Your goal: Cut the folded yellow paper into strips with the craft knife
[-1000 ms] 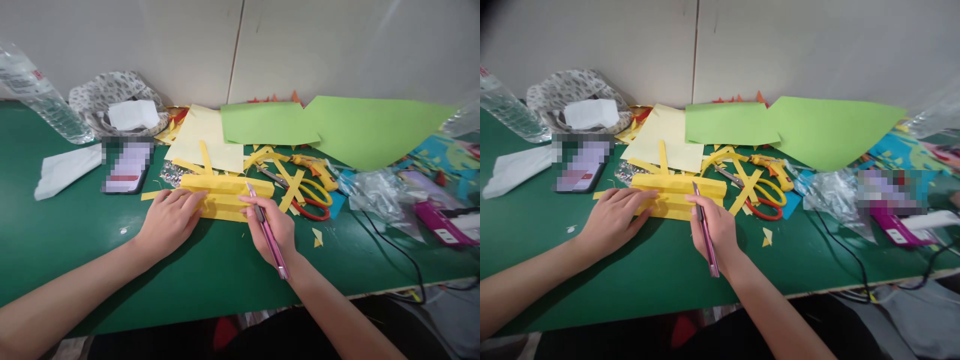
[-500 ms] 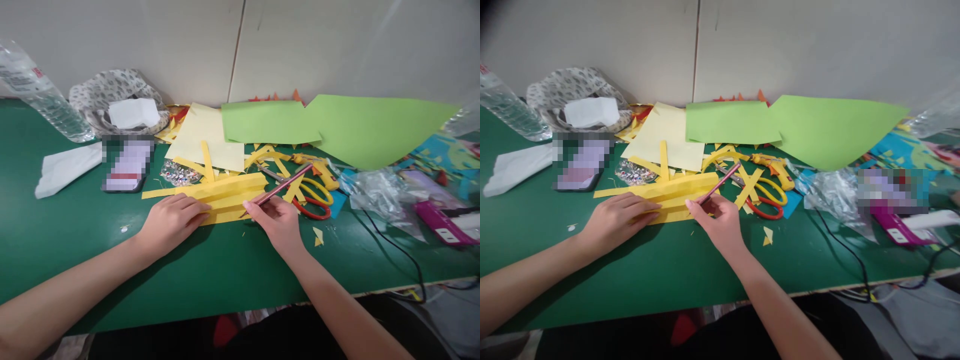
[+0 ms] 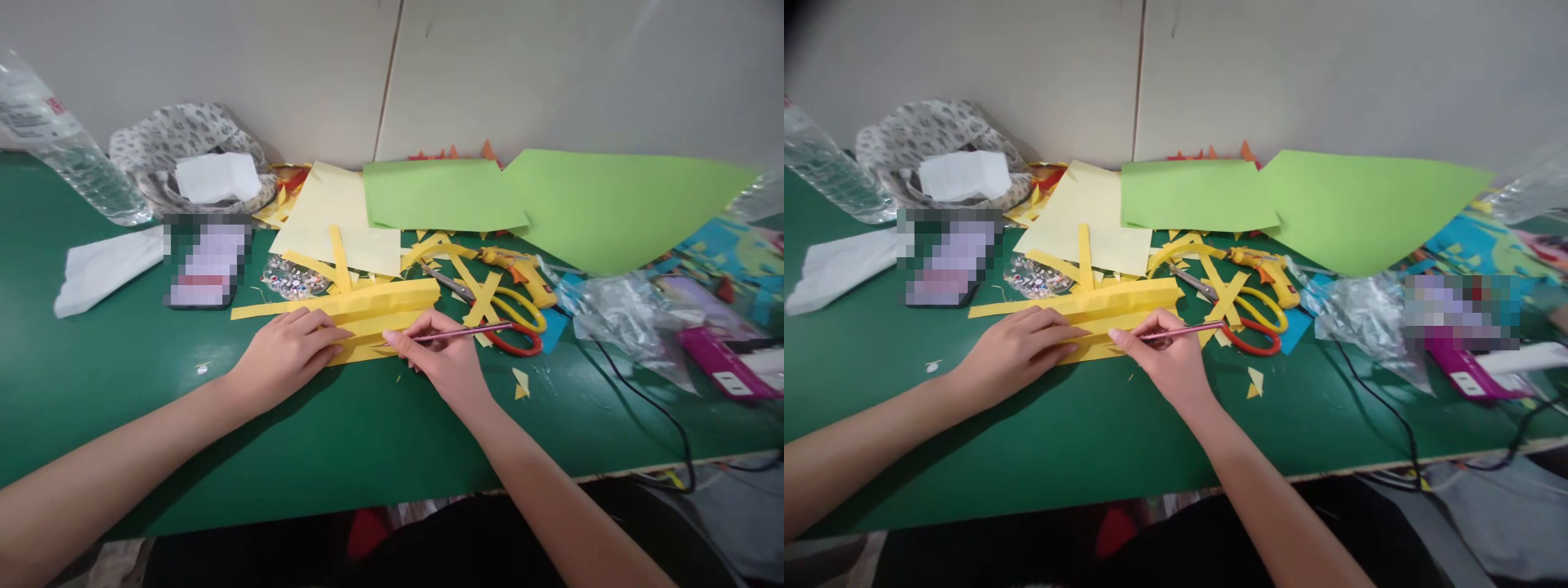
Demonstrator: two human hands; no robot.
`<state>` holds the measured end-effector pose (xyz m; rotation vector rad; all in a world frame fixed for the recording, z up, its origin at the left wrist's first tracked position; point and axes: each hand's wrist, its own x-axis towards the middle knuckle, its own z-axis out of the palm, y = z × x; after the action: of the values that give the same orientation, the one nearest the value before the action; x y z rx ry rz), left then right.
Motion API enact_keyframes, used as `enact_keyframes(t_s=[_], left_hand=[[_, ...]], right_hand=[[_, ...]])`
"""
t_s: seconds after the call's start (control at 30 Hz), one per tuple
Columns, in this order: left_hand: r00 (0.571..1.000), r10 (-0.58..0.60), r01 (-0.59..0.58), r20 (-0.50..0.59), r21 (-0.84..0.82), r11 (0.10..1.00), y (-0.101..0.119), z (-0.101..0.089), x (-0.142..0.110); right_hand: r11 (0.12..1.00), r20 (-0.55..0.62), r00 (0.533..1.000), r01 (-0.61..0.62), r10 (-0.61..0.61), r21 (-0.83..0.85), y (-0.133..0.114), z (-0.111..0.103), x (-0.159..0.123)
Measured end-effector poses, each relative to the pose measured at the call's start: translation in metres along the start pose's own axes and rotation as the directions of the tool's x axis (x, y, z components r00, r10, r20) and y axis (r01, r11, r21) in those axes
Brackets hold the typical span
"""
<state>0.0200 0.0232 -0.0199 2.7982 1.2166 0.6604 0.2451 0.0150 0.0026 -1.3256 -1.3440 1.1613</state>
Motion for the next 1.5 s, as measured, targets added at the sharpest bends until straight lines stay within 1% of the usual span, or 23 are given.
enact_keyframes(t_s=[0.1,0.2,0.27,0.33,0.43,0.63,1.0,1.33,1.5], left_hand=[[1.0,0.006,-0.006,-0.005,-0.05,0.999,-0.001,-0.001,0.002],[1.0,0.001,-0.001,-0.004,-0.104,0.995,-0.002,-0.001,0.003],[1.0,-0.011,0.012,0.014,-0.125,0.992,-0.003,-0.001,0.003],[0.999,-0.021,0.025,0.03,-0.131,0.991,-0.004,0.0,0.003],[0.999,-0.026,0.03,0.032,-0.129,0.991,-0.005,0.001,0.002],[1.0,-0.012,0.014,0.02,-0.125,0.992,-0.005,0.0,0.002],[0.999,-0.022,0.026,0.036,-0.123,0.992,-0.004,-0.001,0.003],[0.999,-0.01,0.016,0.042,-0.128,0.992,-0.006,0.0,0.001],[0.999,-0.014,0.02,0.047,-0.122,0.992,-0.006,-0.001,0.002]], right_hand=[[0.999,-0.047,0.999,-0.002,0.0,-0.041,0.0,0.002,0.001],[0.998,-0.067,0.998,-0.015,0.011,-0.066,0.001,0.001,0.002],[0.999,-0.036,0.999,-0.016,0.014,-0.051,0.002,0.0,0.003],[1.0,0.019,1.0,-0.013,0.014,0.0,0.002,-0.001,0.003],[0.998,0.091,0.996,-0.023,0.018,0.051,0.002,-0.003,0.003],[0.997,0.128,0.989,-0.078,0.073,0.031,0.003,-0.002,0.006],[0.997,0.09,0.994,-0.067,0.064,0.037,0.008,-0.011,0.009],[0.991,0.074,0.995,-0.081,0.074,0.102,0.007,-0.01,0.009],[0.993,0.086,0.993,-0.087,0.08,0.079,0.006,-0.01,0.008]])
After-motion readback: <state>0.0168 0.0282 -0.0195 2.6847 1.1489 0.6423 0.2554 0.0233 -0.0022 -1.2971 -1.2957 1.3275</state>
